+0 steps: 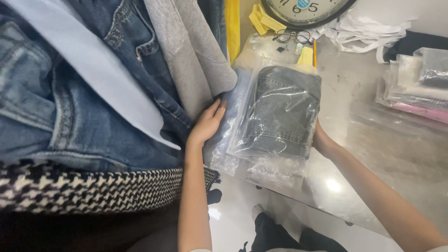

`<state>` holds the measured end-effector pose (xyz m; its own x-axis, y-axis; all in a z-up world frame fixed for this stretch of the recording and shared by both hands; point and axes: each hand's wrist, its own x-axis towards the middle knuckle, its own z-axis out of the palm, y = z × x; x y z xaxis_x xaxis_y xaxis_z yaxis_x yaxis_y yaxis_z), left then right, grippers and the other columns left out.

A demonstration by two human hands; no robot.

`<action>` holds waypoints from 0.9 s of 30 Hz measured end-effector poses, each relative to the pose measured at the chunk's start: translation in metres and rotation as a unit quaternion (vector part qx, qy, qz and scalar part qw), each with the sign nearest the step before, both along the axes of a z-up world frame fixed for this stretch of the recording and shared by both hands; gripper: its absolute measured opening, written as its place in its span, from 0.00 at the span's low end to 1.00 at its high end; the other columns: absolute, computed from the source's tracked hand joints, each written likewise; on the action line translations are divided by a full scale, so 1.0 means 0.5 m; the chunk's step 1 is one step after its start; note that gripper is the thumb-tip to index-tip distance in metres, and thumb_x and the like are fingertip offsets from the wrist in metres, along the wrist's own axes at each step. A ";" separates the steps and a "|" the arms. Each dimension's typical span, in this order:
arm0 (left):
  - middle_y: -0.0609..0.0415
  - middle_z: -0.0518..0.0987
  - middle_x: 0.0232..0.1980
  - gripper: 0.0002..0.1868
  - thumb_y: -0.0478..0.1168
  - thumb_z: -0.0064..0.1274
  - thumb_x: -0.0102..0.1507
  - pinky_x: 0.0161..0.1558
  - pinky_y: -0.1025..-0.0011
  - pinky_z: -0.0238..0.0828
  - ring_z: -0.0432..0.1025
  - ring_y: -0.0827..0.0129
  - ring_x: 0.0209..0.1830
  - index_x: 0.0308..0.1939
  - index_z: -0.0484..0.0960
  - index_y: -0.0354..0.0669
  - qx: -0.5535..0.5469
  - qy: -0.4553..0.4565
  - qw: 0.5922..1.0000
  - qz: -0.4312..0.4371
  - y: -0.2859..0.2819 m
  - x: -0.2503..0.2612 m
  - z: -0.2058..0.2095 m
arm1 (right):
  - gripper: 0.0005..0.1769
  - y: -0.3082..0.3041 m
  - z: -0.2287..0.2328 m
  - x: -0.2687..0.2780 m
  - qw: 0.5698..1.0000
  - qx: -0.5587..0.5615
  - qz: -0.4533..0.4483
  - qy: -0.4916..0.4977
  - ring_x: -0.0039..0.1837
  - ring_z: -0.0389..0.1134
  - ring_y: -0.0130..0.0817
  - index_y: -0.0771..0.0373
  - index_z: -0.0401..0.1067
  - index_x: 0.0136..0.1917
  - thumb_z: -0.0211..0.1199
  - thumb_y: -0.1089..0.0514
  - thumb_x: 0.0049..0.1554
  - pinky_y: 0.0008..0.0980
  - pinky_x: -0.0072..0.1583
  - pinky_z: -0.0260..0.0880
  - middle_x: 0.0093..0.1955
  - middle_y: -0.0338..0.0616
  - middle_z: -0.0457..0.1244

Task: Packaging clothing items into a box and tying a decorative ribbon around it

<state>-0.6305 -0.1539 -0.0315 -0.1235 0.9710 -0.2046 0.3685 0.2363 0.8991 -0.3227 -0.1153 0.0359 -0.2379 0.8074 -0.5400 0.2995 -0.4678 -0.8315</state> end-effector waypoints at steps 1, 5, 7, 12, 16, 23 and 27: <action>0.43 0.66 0.83 0.32 0.56 0.41 0.78 0.82 0.50 0.50 0.58 0.53 0.84 0.81 0.69 0.43 0.002 0.002 1.000 0.000 -0.009 0.020 0.031 | 0.56 -0.016 0.002 0.020 1.000 0.002 0.000 0.002 0.88 0.40 0.68 0.62 0.44 0.89 0.26 0.20 0.66 0.75 0.79 0.48 0.89 0.68 0.41; 0.35 0.74 0.75 0.30 0.54 0.46 0.77 0.74 0.44 0.62 0.67 0.40 0.75 0.77 0.73 0.40 0.113 0.056 0.991 0.051 -0.056 0.125 0.178 | 0.52 -0.026 -0.055 0.112 0.999 0.048 -0.019 0.010 0.87 0.44 0.70 0.65 0.46 0.88 0.35 0.24 0.69 0.74 0.77 0.52 0.86 0.71 0.46; 0.32 0.77 0.72 0.28 0.52 0.47 0.76 0.70 0.40 0.67 0.70 0.32 0.71 0.74 0.76 0.38 0.175 0.062 0.981 0.061 -0.071 0.189 0.227 | 0.49 -0.011 -0.108 0.159 0.995 0.086 -0.044 0.023 0.85 0.49 0.70 0.68 0.49 0.87 0.45 0.28 0.71 0.74 0.76 0.55 0.84 0.73 0.51; 0.62 0.90 0.49 0.05 0.40 0.68 0.64 0.58 0.68 0.74 0.84 0.67 0.54 0.42 0.88 0.54 0.255 0.030 0.966 0.035 -0.071 0.356 0.239 | 0.22 -0.013 -0.160 0.273 0.976 0.150 -0.130 0.087 0.63 0.73 0.45 0.69 0.74 0.69 0.69 0.57 0.64 0.47 0.58 0.79 0.63 0.58 0.69; 0.53 0.90 0.47 0.12 0.38 0.74 0.57 0.56 0.65 0.78 0.85 0.58 0.52 0.38 0.84 0.44 0.257 -0.026 0.966 0.025 -0.055 0.498 0.187 | 0.23 -0.022 -0.163 0.402 0.971 0.135 -0.163 0.115 0.51 0.75 0.42 0.72 0.73 0.64 0.73 0.62 0.59 0.41 0.49 0.82 0.57 0.57 0.68; 0.41 0.89 0.45 0.16 0.29 0.74 0.55 0.55 0.60 0.81 0.85 0.54 0.46 0.35 0.78 0.33 0.210 -0.133 0.968 0.023 -0.073 0.738 0.126 | 0.13 -0.030 -0.181 0.652 0.962 0.118 -0.206 0.137 0.25 0.48 0.20 0.63 0.74 0.55 0.53 0.53 0.73 0.20 0.29 0.46 0.26 0.26 0.46; 0.42 0.89 0.47 0.17 0.30 0.75 0.55 0.55 0.60 0.82 0.85 0.53 0.49 0.38 0.78 0.34 0.145 -0.107 0.983 0.030 -0.089 0.868 0.115 | 0.24 -0.014 -0.220 0.790 0.954 0.112 -0.223 0.165 0.24 0.44 0.23 0.65 0.71 0.48 0.47 0.45 0.75 0.23 0.28 0.42 0.26 0.29 0.40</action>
<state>-0.1963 -0.1987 0.0258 -0.1663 0.9846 0.0532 0.1575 -0.0267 0.9872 0.0725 -0.1224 -0.0739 0.0294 0.9541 -0.2979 -0.1833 -0.2879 -0.9400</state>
